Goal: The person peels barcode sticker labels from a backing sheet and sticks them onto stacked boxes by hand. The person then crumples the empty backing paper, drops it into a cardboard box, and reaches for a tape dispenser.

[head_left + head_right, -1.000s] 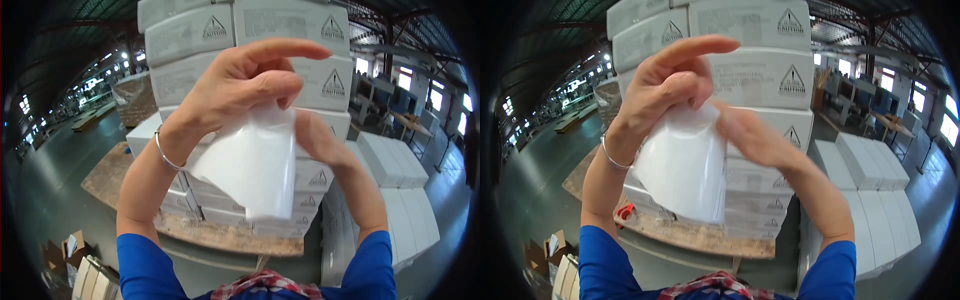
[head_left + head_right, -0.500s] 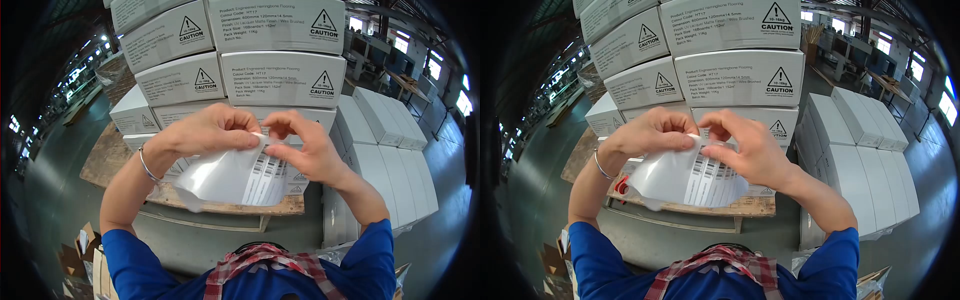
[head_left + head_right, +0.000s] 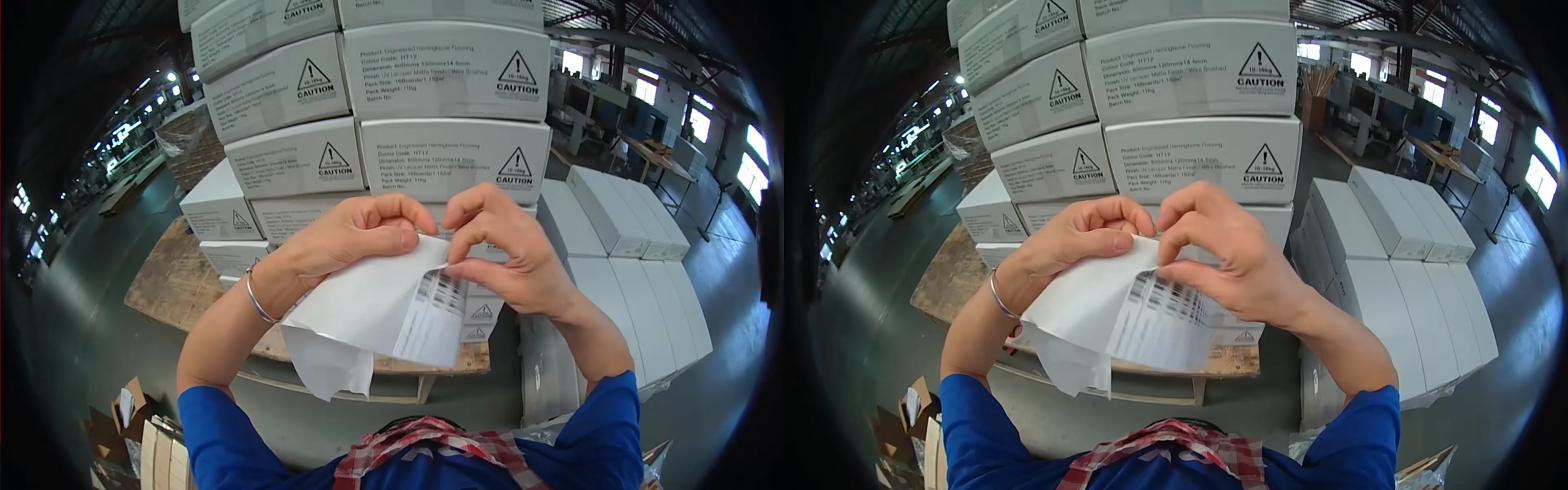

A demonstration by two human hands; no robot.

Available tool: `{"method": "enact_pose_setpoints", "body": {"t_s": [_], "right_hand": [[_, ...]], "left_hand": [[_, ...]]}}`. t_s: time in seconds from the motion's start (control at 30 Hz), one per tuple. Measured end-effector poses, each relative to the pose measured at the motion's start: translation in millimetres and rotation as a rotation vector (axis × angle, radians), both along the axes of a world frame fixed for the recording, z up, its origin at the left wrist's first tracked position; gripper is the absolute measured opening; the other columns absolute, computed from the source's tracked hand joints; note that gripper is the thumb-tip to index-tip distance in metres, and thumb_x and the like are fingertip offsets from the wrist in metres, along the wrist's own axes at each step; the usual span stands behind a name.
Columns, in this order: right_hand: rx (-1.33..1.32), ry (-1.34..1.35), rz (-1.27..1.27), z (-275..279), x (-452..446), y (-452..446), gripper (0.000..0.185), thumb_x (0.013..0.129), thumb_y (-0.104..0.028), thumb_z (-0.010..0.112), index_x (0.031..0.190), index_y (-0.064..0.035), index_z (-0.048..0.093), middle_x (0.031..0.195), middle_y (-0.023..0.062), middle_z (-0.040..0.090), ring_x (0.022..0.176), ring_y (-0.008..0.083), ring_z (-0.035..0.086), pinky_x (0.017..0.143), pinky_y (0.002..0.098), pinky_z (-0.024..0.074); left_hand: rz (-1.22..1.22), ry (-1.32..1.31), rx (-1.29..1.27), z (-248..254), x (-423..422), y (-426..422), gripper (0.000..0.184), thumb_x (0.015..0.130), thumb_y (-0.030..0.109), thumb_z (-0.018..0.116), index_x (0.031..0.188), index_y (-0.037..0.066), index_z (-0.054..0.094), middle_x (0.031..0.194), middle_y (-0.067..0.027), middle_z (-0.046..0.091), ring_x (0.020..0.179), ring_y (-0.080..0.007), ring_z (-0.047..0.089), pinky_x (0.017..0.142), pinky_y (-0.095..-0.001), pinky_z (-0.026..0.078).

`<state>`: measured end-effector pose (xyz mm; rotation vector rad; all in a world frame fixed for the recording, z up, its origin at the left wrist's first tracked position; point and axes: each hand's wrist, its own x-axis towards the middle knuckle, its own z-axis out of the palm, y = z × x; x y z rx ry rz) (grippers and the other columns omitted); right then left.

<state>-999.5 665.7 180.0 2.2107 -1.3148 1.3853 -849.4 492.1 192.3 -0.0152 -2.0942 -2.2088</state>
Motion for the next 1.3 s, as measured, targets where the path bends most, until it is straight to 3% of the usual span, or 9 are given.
{"method": "enact_pose_setpoints", "body": {"t_s": [0.17, 0.27, 0.4, 0.67, 0.83, 1.0, 1.07, 1.3], "right_hand": [[-0.014, -0.276, -0.063, 42.7, -20.5, 7.2, 0.007, 0.085, -0.001, 0.061, 0.091, -0.0032, 0.059, 0.085, 0.0002, 0.056, 0.077, 0.0081, 0.054, 0.069, 0.0226, 0.0451], [-0.138, -0.260, -0.223, 77.1, -30.6, -5.5, 0.005, 0.088, -0.005, 0.060, 0.092, -0.0020, 0.059, 0.081, -0.0023, 0.056, 0.074, 0.0046, 0.052, 0.068, 0.0195, 0.0431], [-0.234, -0.205, -0.358, 104.5, -49.5, -28.4, 0.008, 0.090, -0.008, 0.061, 0.092, -0.0013, 0.059, 0.077, -0.0035, 0.055, 0.073, 0.0029, 0.051, 0.066, 0.0173, 0.0416], [-0.288, -0.194, -0.369, 109.9, -55.0, -46.1, 0.007, 0.090, -0.009, 0.061, 0.091, -0.0018, 0.059, 0.077, -0.0041, 0.056, 0.072, 0.0023, 0.050, 0.066, 0.0174, 0.0413], [-0.301, -0.217, -0.371, 112.0, -60.9, -52.5, 0.009, 0.089, -0.011, 0.062, 0.090, -0.0020, 0.060, 0.076, -0.0040, 0.056, 0.071, 0.0027, 0.050, 0.065, 0.0175, 0.0411], [-0.321, -0.289, -0.398, 128.4, -81.7, -78.8, 0.013, 0.088, -0.014, 0.063, 0.088, -0.0018, 0.061, 0.074, -0.0036, 0.057, 0.070, 0.0036, 0.051, 0.065, 0.0183, 0.0417], [-0.379, -0.285, -0.491, 137.5, -87.4, -91.0, 0.014, 0.086, -0.017, 0.065, 0.086, -0.0031, 0.063, 0.073, -0.0019, 0.058, 0.068, 0.0060, 0.052, 0.065, 0.0202, 0.0428], [-0.571, -0.114, -0.760, 151.5, -98.0, -109.7, 0.015, 0.082, -0.022, 0.066, 0.086, -0.0080, 0.066, 0.078, 0.0026, 0.062, 0.069, 0.0151, 0.059, 0.066, 0.0280, 0.0466]], "left_hand": [[0.267, 0.119, -0.286, 27.0, -0.1, -21.0, 0.020, 0.089, 0.017, 0.062, 0.101, 0.002, 0.061, 0.094, -0.0016, 0.062, 0.087, -0.0067, 0.058, 0.078, -0.0208, 0.047], [0.520, 0.496, -0.768, 34.2, -13.7, -50.2, 0.023, 0.091, 0.022, 0.060, 0.101, 0.002, 0.059, 0.086, -0.0003, 0.061, 0.083, -0.0071, 0.056, 0.076, -0.0223, 0.043], [0.633, 0.736, -0.628, 51.2, -28.9, -47.9, 0.028, 0.091, 0.028, 0.060, 0.095, 0.001, 0.060, 0.085, -0.0012, 0.062, 0.086, -0.0082, 0.055, 0.079, -0.0244, 0.042], [0.763, 0.710, -0.748, 71.5, -48.6, -37.2, 0.029, 0.087, 0.029, 0.064, 0.087, 0.000, 0.062, 0.081, -0.0028, 0.062, 0.081, -0.0097, 0.055, 0.075, -0.0247, 0.044], [0.746, 0.729, -0.711, 81.8, -62.2, -44.6, 0.026, 0.086, 0.026, 0.063, 0.089, 0.001, 0.062, 0.081, -0.0031, 0.062, 0.077, -0.0106, 0.055, 0.072, -0.0259, 0.045], [0.902, 0.764, -0.874, 115.1, -83.3, -65.8, 0.023, 0.085, 0.024, 0.060, 0.091, 0.003, 0.064, 0.082, -0.0060, 0.065, 0.074, -0.0159, 0.059, 0.071, -0.0289, 0.047], [1.022, 0.765, -1.008, 130.4, -92.1, -70.3, 0.023, 0.084, 0.025, 0.058, 0.092, 0.004, 0.065, 0.082, -0.0078, 0.067, 0.075, -0.0196, 0.061, 0.071, -0.0308, 0.048], [1.174, 0.613, -1.083, 147.8, -114.2, -75.6, 0.022, 0.080, 0.027, 0.058, 0.088, 0.009, 0.069, 0.079, -0.0096, 0.068, 0.077, -0.0258, 0.064, 0.071, -0.0359, 0.049]]}}
